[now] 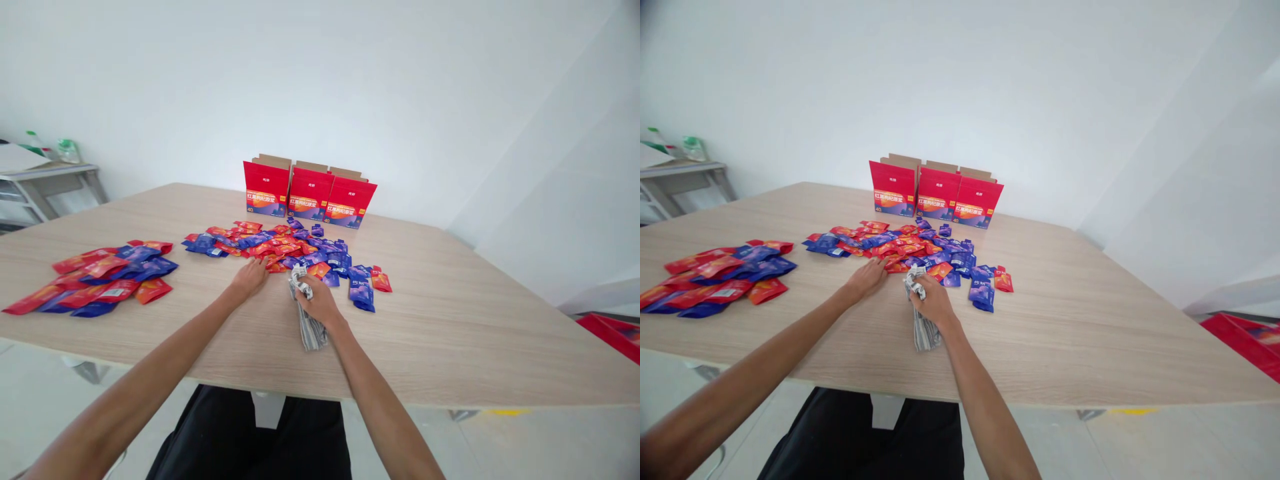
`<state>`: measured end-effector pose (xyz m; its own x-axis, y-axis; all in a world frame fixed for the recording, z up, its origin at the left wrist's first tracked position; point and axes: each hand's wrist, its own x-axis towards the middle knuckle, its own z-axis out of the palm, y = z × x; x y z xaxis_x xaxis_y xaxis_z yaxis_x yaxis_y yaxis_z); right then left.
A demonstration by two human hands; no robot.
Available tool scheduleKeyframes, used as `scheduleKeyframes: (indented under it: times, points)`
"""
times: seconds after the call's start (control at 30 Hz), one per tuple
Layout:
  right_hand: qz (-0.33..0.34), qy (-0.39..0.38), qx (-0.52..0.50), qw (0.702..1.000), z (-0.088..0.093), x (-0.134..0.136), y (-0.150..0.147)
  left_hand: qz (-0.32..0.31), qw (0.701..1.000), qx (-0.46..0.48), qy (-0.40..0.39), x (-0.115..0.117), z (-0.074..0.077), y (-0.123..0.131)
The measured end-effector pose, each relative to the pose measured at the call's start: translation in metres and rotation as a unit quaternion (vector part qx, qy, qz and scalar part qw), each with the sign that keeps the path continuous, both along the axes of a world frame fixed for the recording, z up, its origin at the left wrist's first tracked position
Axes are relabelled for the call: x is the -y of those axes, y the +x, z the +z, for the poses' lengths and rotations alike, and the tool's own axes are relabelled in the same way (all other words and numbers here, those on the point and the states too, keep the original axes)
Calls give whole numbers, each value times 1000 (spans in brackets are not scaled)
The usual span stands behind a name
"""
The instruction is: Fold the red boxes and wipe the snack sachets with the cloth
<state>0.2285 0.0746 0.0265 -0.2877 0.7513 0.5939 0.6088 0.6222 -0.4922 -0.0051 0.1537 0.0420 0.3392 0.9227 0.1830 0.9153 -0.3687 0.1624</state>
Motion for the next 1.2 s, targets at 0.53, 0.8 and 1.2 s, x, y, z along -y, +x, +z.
scheduleKeyframes:
  times: [0.53,0.8,1.2]
  points:
    - [68,23,129,989,7,11,-24,-16,513,764,-390,68,-24,35]
    - [94,24,169,981,9,15,-31,-20,482,780,-400,68,-23,32]
    - [47,34,160,985,8,14,-26,-38,465,764,-445,69,-24,31]
